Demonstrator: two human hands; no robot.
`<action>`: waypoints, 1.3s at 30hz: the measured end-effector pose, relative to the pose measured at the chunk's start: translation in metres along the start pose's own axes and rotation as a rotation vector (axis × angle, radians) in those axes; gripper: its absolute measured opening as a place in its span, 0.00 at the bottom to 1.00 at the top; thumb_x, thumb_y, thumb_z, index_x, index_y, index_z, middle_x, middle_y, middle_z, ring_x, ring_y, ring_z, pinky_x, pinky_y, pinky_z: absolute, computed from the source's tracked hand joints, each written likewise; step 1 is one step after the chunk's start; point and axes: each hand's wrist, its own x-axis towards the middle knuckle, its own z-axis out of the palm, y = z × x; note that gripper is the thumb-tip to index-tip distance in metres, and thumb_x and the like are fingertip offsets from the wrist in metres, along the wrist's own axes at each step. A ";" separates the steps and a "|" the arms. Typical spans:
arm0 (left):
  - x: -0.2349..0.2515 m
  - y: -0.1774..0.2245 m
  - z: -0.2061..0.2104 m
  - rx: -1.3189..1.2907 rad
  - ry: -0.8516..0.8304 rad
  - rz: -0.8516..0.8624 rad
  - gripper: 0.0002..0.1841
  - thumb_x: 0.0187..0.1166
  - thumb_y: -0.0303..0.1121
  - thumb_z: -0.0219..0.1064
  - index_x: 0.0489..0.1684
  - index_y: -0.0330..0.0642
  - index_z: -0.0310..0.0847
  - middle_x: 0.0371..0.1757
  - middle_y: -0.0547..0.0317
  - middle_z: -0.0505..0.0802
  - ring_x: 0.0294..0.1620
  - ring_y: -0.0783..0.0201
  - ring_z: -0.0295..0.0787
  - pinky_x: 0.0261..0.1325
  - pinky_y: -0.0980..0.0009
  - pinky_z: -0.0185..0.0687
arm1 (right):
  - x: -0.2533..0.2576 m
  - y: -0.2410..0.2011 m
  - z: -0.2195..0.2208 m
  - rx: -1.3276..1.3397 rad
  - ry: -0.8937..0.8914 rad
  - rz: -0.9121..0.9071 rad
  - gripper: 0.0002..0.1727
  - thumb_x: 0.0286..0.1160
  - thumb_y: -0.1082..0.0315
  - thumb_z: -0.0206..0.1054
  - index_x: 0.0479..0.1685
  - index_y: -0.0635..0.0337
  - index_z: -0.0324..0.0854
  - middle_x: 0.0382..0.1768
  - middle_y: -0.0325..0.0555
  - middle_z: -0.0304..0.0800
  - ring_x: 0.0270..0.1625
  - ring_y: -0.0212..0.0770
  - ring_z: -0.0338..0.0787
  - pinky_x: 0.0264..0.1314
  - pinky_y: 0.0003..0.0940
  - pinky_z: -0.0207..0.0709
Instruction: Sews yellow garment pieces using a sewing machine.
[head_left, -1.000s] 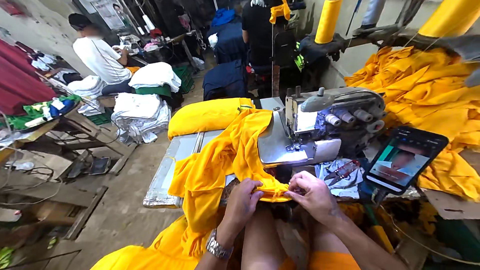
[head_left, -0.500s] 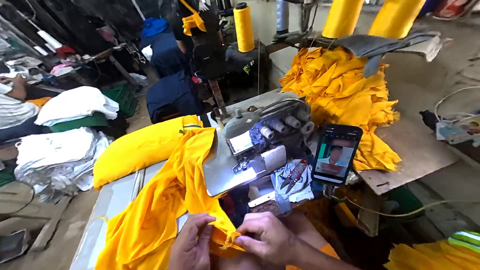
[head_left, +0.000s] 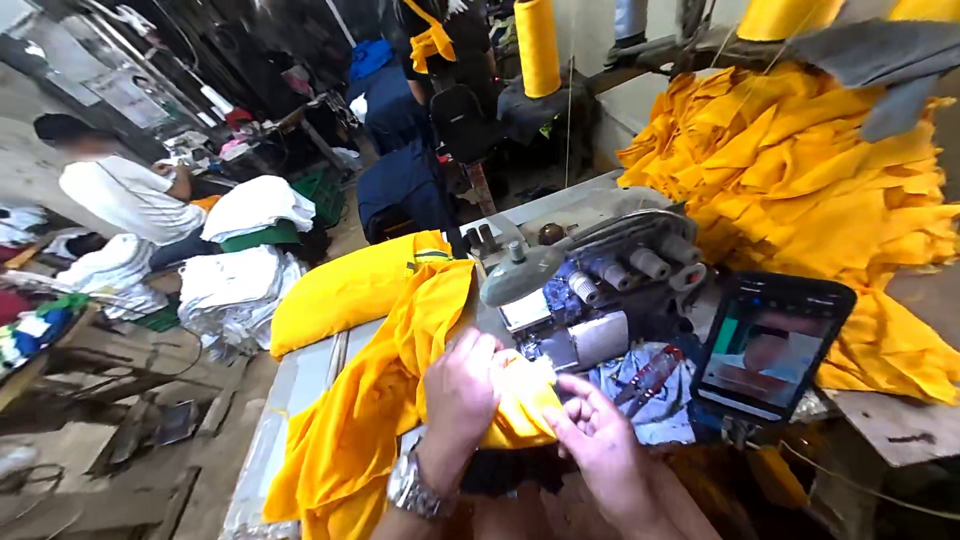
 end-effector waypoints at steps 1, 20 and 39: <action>-0.003 -0.002 0.004 -0.009 -0.031 -0.085 0.14 0.81 0.48 0.65 0.37 0.51 0.92 0.35 0.64 0.90 0.36 0.62 0.89 0.39 0.55 0.86 | -0.001 0.003 -0.002 0.043 -0.051 0.061 0.19 0.73 0.68 0.73 0.61 0.66 0.84 0.31 0.40 0.92 0.26 0.34 0.89 0.26 0.30 0.86; 0.038 -0.029 0.001 0.008 -0.024 0.115 0.10 0.79 0.35 0.63 0.40 0.46 0.92 0.40 0.56 0.91 0.44 0.53 0.90 0.47 0.47 0.83 | 0.022 0.011 0.013 -0.049 0.032 -0.082 0.14 0.69 0.63 0.75 0.17 0.54 0.82 0.20 0.32 0.84 0.17 0.25 0.81 0.18 0.23 0.79; 0.036 -0.005 -0.060 0.009 -0.295 0.342 0.11 0.80 0.28 0.63 0.46 0.53 0.92 0.44 0.61 0.93 0.37 0.59 0.93 0.34 0.53 0.89 | 0.075 -0.077 -0.003 0.009 -0.763 0.153 0.15 0.86 0.54 0.62 0.39 0.56 0.82 0.22 0.38 0.87 0.18 0.35 0.88 0.23 0.32 0.87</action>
